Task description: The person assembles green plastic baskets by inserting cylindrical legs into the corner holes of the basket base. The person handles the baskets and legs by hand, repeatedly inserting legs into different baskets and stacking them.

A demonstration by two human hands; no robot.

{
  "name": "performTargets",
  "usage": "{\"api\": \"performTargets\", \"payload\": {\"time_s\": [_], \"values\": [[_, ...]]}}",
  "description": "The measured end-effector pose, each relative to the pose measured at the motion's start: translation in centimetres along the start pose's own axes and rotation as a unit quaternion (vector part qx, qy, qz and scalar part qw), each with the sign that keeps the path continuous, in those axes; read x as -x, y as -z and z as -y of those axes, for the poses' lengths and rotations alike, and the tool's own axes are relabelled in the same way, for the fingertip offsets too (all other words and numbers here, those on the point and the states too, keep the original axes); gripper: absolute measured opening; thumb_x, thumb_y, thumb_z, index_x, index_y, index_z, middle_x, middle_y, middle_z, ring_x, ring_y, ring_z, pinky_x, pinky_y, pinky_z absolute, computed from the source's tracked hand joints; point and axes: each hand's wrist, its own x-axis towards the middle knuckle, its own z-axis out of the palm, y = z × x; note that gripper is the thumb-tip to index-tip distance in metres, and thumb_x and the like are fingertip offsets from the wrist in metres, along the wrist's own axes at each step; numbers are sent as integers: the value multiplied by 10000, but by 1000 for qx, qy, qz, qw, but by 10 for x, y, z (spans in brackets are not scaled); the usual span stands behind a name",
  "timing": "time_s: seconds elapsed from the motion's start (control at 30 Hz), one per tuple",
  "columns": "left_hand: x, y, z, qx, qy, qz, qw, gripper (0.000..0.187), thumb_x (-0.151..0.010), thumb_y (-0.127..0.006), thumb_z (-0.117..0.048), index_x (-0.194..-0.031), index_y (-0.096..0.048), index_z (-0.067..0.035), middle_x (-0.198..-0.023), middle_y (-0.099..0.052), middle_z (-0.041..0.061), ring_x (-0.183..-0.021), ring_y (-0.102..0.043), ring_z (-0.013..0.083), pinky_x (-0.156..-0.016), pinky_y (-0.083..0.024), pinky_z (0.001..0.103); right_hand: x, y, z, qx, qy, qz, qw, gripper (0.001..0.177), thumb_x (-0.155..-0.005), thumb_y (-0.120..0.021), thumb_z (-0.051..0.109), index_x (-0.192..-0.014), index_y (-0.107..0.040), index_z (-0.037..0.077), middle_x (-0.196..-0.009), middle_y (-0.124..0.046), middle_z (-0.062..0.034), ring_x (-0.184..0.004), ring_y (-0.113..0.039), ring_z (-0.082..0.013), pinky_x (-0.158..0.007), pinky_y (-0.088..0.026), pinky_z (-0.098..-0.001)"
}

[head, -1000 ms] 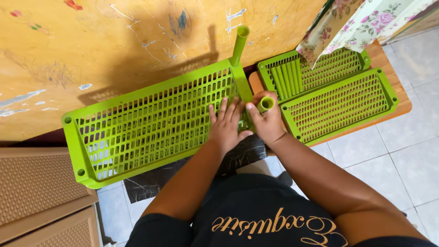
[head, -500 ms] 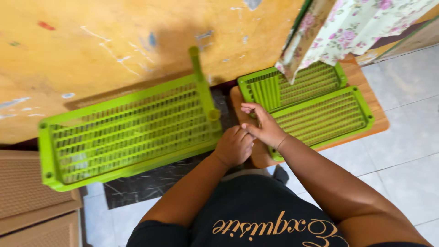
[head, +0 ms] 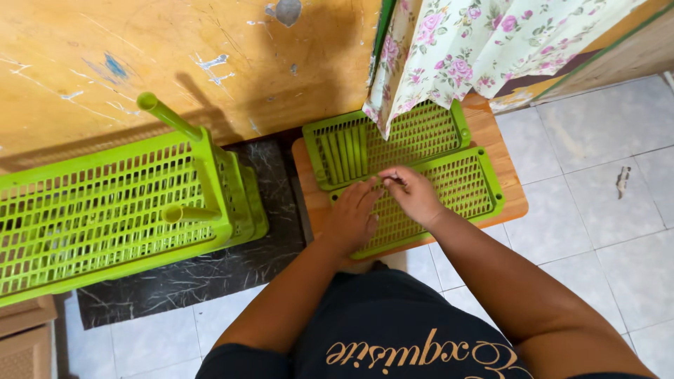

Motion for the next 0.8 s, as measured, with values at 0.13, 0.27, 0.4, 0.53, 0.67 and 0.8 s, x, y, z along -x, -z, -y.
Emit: {"api": "performTargets", "payload": {"time_s": [0.13, 0.27, 0.4, 0.53, 0.67, 0.8], "values": [[2, -7, 15, -6, 38, 21, 999, 681, -749, -748, -86, -1397, -543, -41, -1494, -503, 177, -1328, -501, 422, -1117, -430, 507, -9, -3, -22, 24, 13, 5, 1000, 181, -984, -645, 82, -1155, -692, 48, -1075, -728, -126, -980, -718, -217, -860, -558, -319], [1, -11, 38, 9, 70, 35, 997, 658, -778, -758, -97, -1401, -548, -62, -1500, -503, 177, -1357, -474, 429, -1148, -391, 521, -22, -12, -39, 19, 13, 3, 1000, 200, -984, -591, 58, -1156, -693, 58, -1077, -736, -114, -988, -726, -215, -880, -565, -319], [3, -13, 65, 54, 141, 65, 986, 613, -835, -760, -152, -1407, -548, -82, -1511, -503, 177, -1364, -475, 421, -1147, -391, 509, -34, -20, -50, 37, -21, 17, 999, 176, -981, -615, 75, -1134, -701, 74, -1069, -733, -111, -962, -722, -231, -855, -561, -333], [1, -25, 87, 66, 229, 92, 967, 573, -881, -737, -203, -1406, -546, -76, -1512, -497, 187, -1368, -464, 421, -1125, -387, 501, -52, -23, -67, 42, -20, 17, 999, 144, -969, -651, 103, -1098, -711, 84, -1042, -733, -113, -927, -716, -255, -821, -555, -350], [0, -60, 114, 95, 293, 95, 947, 543, -939, -720, -246, -1416, -541, -59, -1508, -495, 207, -1376, -472, 418, -1110, -410, 490, -73, -18, -106, 78, -17, 57, 995, 168, -955, -661, 116, -1110, -715, 81, -1056, -722, -130, -949, -706, -288, -821, -553, -377], [6, -112, 146, 168, 386, 66, 905, 527, -936, -706, -262, -1413, -563, -88, -1420, -581, 190, -1304, -572, 378, -1045, -500, 434, -101, -16, -157, 108, -13, 109, 988, 189, -950, -667, 116, -1128, -719, 84, -1056, -725, -142, -977, -703, -311, -839, -554, -398]]}}
